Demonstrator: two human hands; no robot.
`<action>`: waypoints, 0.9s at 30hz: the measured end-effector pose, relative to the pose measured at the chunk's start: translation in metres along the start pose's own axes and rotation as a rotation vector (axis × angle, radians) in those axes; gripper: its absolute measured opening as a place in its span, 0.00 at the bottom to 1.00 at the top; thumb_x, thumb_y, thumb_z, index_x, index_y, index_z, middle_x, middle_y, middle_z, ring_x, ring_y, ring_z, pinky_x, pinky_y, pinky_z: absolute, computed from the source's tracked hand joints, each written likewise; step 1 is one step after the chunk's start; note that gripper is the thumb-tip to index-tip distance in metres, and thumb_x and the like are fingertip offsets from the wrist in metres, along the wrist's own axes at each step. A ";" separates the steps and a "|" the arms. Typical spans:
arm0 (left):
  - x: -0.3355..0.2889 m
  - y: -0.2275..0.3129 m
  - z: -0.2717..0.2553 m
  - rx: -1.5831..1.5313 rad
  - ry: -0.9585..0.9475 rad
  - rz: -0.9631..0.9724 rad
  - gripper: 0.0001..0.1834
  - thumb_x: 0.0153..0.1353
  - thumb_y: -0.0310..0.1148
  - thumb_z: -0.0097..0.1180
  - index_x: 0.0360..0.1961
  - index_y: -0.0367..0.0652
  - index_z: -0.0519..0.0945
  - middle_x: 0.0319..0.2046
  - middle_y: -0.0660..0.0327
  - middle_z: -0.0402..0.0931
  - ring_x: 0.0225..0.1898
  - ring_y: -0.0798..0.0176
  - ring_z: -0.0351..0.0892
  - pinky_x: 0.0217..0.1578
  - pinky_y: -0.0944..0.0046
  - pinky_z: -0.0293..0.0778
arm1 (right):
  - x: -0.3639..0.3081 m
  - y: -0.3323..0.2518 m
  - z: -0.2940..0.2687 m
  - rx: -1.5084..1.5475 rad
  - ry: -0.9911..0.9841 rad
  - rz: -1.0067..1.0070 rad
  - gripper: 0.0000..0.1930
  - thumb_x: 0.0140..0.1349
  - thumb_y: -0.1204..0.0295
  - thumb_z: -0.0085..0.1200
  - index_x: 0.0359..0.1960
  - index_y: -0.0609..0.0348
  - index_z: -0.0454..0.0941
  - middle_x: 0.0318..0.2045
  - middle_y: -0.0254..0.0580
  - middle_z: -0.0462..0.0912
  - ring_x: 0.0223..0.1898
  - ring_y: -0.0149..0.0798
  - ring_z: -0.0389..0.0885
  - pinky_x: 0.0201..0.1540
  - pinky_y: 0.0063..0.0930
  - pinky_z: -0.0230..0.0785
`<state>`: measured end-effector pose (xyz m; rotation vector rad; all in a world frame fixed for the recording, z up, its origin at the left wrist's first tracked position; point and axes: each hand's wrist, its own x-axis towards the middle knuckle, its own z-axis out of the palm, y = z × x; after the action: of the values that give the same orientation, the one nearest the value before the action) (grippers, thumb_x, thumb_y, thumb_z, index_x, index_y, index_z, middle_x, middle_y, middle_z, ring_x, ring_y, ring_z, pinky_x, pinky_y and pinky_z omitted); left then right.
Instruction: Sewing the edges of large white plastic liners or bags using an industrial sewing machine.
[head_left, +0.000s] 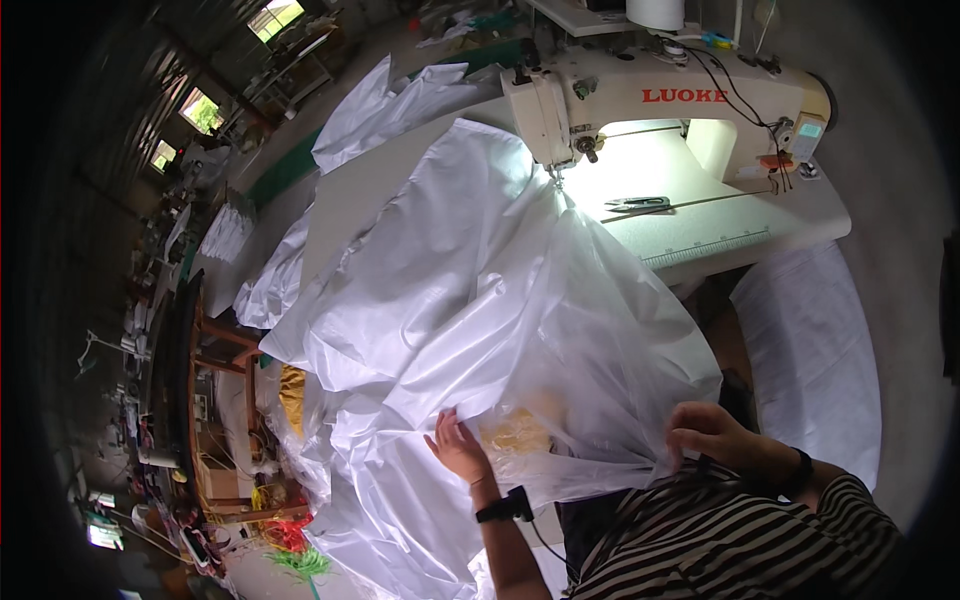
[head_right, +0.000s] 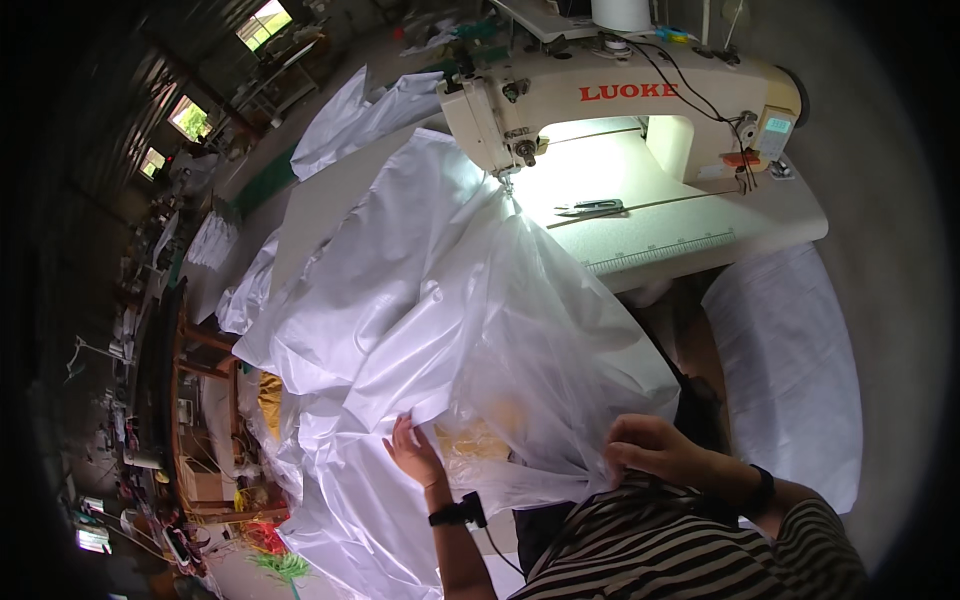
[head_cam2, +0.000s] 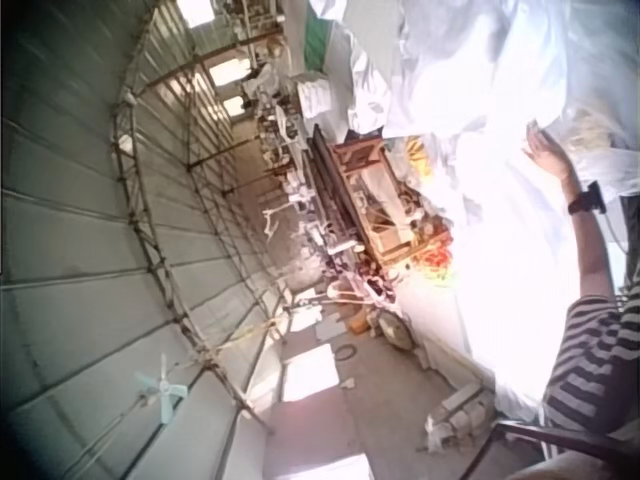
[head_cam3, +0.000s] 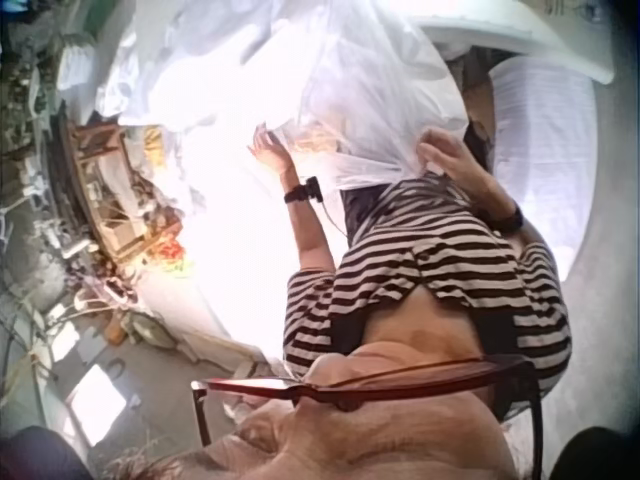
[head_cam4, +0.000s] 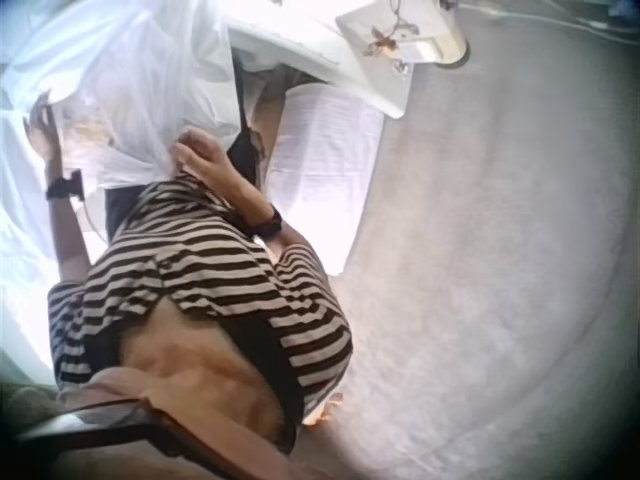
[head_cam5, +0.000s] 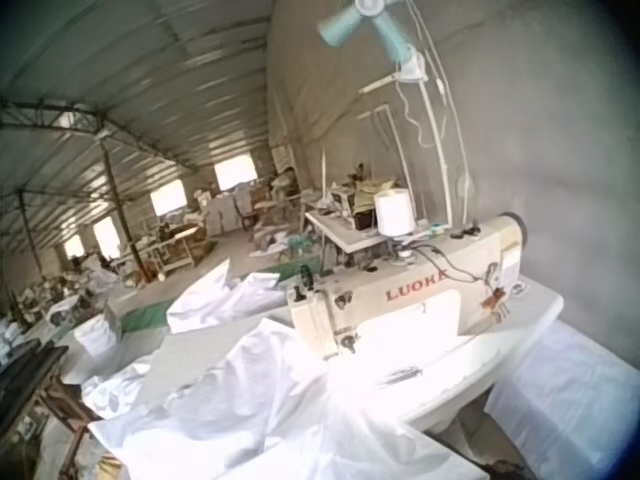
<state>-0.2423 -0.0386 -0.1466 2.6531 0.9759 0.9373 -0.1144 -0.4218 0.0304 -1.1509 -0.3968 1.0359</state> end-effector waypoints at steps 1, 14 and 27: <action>0.005 -0.010 -0.016 -0.063 -0.159 -0.090 0.06 0.63 0.29 0.55 0.41 0.43 0.79 0.42 0.58 0.82 0.46 0.55 0.81 0.58 0.53 0.69 | -0.002 0.000 -0.001 -0.020 -0.006 0.031 0.06 0.72 0.73 0.48 0.40 0.64 0.72 0.30 0.37 0.80 0.35 0.29 0.81 0.42 0.25 0.74; 0.001 0.002 -0.121 -0.580 0.272 -0.428 0.03 0.69 0.23 0.48 0.38 0.35 0.73 0.31 0.60 0.72 0.26 0.71 0.68 0.27 0.71 0.66 | -0.002 -0.003 0.001 -0.042 0.047 0.058 0.07 0.70 0.72 0.51 0.40 0.64 0.73 0.28 0.35 0.79 0.29 0.27 0.80 0.36 0.23 0.74; -0.039 0.122 -0.052 -0.016 -0.199 0.199 0.53 0.42 0.36 0.74 0.69 0.45 0.57 0.70 0.39 0.48 0.70 0.35 0.51 0.68 0.35 0.50 | -0.008 -0.007 0.006 -0.101 0.050 0.074 0.07 0.70 0.73 0.52 0.39 0.65 0.73 0.28 0.35 0.79 0.30 0.27 0.81 0.35 0.20 0.73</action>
<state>-0.2324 -0.1608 -0.0821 2.8025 0.6683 0.6945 -0.1191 -0.4250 0.0412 -1.2878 -0.3722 1.0590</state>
